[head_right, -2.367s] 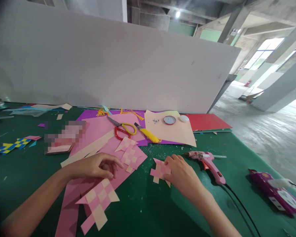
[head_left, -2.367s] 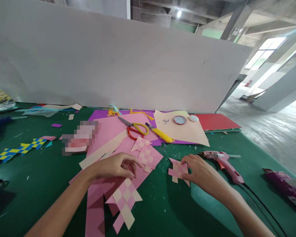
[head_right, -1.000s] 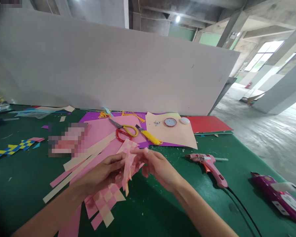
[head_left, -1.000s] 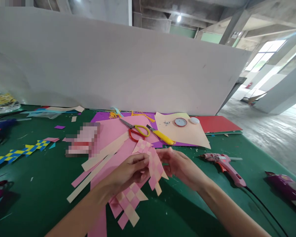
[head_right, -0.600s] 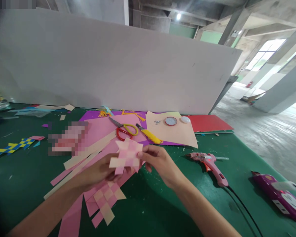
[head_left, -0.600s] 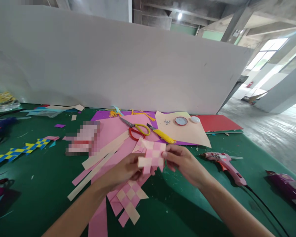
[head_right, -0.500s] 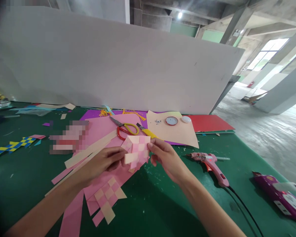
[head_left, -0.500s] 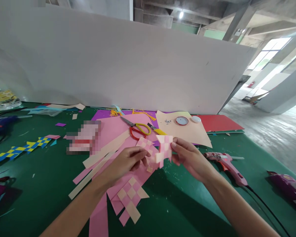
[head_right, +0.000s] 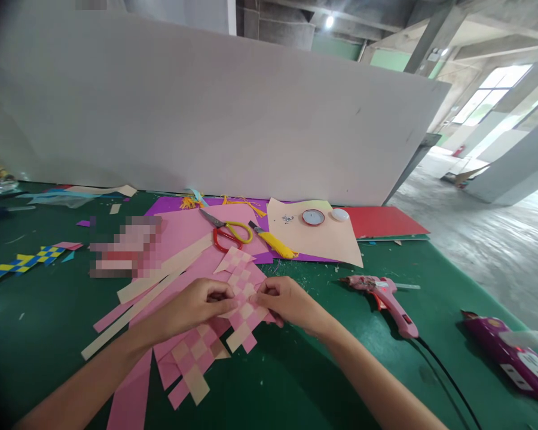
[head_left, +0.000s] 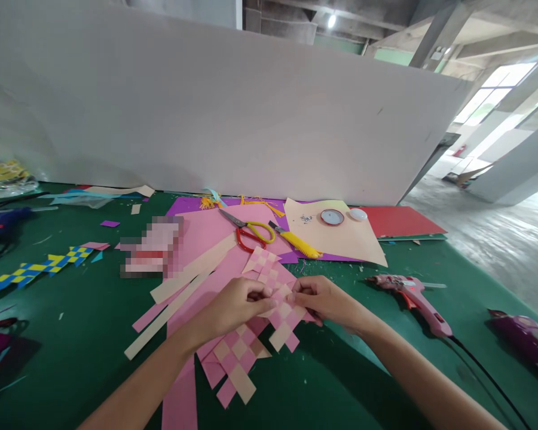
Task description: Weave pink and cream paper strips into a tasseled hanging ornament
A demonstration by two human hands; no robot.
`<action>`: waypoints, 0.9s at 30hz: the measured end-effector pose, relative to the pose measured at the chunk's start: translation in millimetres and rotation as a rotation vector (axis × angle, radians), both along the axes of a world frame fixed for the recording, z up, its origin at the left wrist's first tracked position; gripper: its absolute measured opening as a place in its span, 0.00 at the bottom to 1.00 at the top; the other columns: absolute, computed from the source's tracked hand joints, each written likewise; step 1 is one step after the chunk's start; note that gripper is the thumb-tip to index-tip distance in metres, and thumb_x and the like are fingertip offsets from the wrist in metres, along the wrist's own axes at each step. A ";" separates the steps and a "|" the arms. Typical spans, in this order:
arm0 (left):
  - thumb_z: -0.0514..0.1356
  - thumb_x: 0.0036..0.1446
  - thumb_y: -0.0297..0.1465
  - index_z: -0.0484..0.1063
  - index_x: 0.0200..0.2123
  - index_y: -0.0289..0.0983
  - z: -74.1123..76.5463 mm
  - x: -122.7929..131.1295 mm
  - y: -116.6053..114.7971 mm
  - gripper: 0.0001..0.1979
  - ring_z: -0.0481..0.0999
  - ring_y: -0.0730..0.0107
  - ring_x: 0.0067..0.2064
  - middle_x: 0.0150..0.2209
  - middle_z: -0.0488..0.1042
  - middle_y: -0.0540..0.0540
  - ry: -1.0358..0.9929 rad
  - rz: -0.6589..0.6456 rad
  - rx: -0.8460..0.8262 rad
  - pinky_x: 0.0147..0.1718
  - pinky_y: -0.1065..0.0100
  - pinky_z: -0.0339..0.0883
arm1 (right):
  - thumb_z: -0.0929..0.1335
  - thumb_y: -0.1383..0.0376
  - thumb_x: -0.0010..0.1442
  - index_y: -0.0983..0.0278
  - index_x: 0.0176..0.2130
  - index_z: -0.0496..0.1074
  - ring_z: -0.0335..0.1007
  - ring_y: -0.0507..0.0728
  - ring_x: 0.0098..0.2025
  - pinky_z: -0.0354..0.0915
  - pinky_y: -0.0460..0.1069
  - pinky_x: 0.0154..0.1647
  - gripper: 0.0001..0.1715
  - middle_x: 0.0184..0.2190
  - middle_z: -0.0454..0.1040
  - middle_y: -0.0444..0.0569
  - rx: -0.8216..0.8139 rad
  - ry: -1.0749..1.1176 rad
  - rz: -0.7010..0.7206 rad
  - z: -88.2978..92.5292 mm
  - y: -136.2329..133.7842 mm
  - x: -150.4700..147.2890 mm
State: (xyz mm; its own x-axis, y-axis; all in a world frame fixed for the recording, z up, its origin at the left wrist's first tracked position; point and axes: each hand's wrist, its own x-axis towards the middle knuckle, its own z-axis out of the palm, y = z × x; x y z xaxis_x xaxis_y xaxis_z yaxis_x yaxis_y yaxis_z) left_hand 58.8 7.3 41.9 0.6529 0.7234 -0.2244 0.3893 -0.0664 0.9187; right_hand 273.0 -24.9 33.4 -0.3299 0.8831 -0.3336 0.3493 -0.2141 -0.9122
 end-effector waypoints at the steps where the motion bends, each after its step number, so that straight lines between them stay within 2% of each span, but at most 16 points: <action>1: 0.57 0.55 0.40 0.67 0.24 0.36 -0.8 -0.3 0.4 0.15 0.59 0.74 0.25 0.24 0.60 0.53 0.008 0.018 -0.022 0.24 0.72 0.52 | 0.67 0.54 0.56 0.64 0.26 0.65 0.55 0.45 0.15 0.50 0.42 0.17 0.17 0.16 0.65 0.38 -0.009 -0.008 0.009 -0.7 -0.2 0.7; 5: 0.59 0.53 0.43 0.65 0.24 0.37 -2.0 -2.0 1.6 0.15 0.60 0.75 0.23 0.23 0.61 0.53 0.027 0.118 -0.094 0.21 0.73 0.53 | 0.65 0.50 0.57 0.64 0.24 0.62 0.54 0.44 0.15 0.50 0.42 0.17 0.22 0.17 0.67 0.40 -0.026 -0.010 0.009 -1.4 -0.3 6.2; 10: 0.57 0.54 0.43 0.63 0.20 0.37 -3.1 -2.8 0.2 0.18 0.65 0.73 0.21 0.21 0.66 0.51 0.048 0.034 -0.139 0.20 0.72 0.55 | 0.64 0.47 0.57 0.63 0.24 0.62 0.52 0.44 0.13 0.49 0.42 0.16 0.25 0.16 0.66 0.39 0.005 -0.107 -0.013 -7.0 -0.3 7.8; 13: 0.56 0.56 0.43 0.64 0.18 0.36 -5.0 -1.5 -3.6 0.20 0.69 0.71 0.22 0.20 0.70 0.48 0.116 0.014 -0.120 0.25 0.69 0.61 | 0.66 0.47 0.55 0.64 0.23 0.64 0.52 0.45 0.12 0.48 0.42 0.15 0.24 0.14 0.65 0.38 0.019 -0.199 -0.022 -12.0 -0.1 6.2; 16: 0.54 0.57 0.43 0.64 0.17 0.36 -6.3 0.0 -7.9 0.21 0.72 0.70 0.23 0.18 0.71 0.49 0.199 0.042 -0.059 0.30 0.66 0.63 | 0.66 0.47 0.55 0.63 0.23 0.64 0.53 0.45 0.12 0.49 0.43 0.14 0.23 0.13 0.64 0.38 0.018 -0.255 -0.049 -14.7 0.3 4.4; 22: 0.54 0.57 0.44 0.63 0.19 0.37 -4.5 0.5 -12.2 0.21 0.66 0.72 0.20 0.19 0.70 0.50 0.257 0.044 0.010 0.21 0.69 0.53 | 0.67 0.47 0.54 0.63 0.22 0.65 0.53 0.46 0.10 0.49 0.43 0.13 0.24 0.11 0.63 0.39 0.017 -0.351 -0.065 -15.7 1.1 1.2; 27: 0.51 0.59 0.46 0.63 0.20 0.37 -2.8 2.3 -14.4 0.22 0.65 0.72 0.20 0.19 0.66 0.50 0.342 0.025 0.087 0.19 0.69 0.48 | 0.66 0.47 0.55 0.63 0.21 0.66 0.54 0.46 0.10 0.50 0.43 0.13 0.24 0.11 0.63 0.39 0.035 -0.359 -0.069 -15.9 2.5 0.6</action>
State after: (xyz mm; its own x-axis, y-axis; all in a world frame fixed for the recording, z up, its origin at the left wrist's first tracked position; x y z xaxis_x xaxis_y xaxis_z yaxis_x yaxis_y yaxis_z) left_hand 61.1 -7.0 39.2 0.5328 0.7641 -0.3638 0.6758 -0.1254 0.7263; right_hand 273.6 -22.5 17.5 -0.1366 0.9123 -0.3861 0.6343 -0.2188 -0.7415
